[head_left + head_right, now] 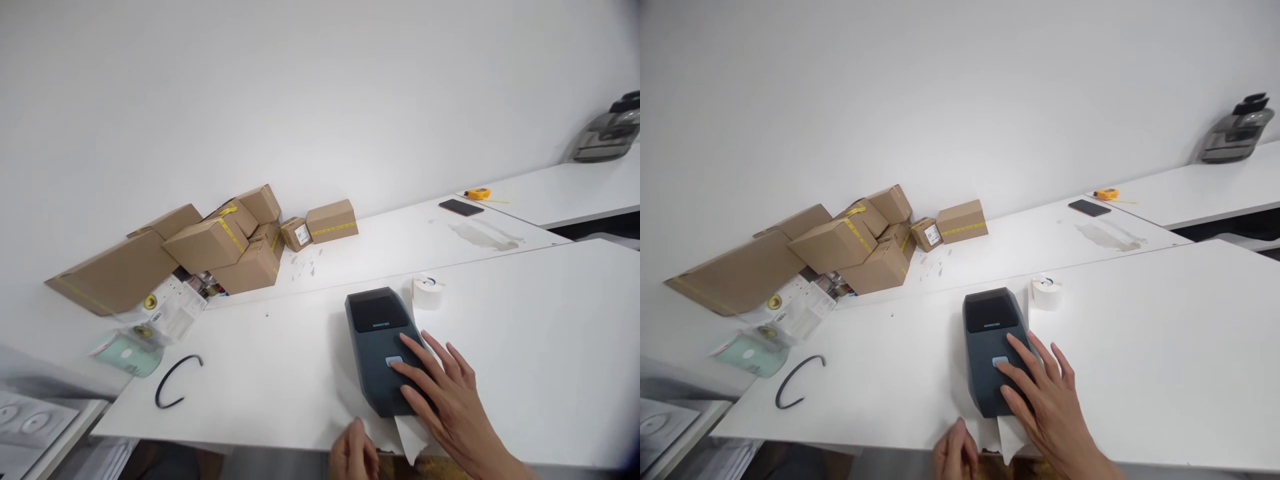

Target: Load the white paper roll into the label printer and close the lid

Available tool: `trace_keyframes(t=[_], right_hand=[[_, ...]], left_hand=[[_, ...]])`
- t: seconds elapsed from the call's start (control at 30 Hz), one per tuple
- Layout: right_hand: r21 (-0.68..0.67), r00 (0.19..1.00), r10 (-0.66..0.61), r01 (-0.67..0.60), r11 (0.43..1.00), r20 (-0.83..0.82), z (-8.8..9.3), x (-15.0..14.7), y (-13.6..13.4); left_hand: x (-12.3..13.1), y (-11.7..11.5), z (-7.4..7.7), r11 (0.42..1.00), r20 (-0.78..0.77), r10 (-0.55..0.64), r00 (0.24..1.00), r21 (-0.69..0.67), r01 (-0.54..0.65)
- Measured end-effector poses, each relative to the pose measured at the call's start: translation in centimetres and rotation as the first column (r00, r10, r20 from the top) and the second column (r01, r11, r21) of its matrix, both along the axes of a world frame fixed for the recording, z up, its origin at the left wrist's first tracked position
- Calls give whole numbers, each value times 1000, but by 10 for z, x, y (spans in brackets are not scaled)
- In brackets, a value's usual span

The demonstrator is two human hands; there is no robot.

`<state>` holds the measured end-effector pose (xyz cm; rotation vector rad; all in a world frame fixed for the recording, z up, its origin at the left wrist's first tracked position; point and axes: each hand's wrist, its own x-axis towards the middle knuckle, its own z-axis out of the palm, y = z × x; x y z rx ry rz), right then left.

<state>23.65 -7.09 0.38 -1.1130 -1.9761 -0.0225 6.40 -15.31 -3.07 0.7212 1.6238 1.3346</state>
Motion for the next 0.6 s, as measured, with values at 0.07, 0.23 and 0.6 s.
trace_keyframes(t=[0.07, 0.23, 0.6], right_hand=[[-26, 1000, 3, -4, 1000, -5, 0, -1, 2], [-66, 997, 26, -31, 997, -72, -2, 1, -8], [-141, 938, 57, -111, 984, -342, 12, 5, -2]], left_hand=[[-7, 9, 17, 988, -80, 83, 993, 136, -71], [8, 28, 44, 950, -102, 162, 981, 286, -127], [15, 45, 70, 928, 26, 102, 994, 356, -105]])
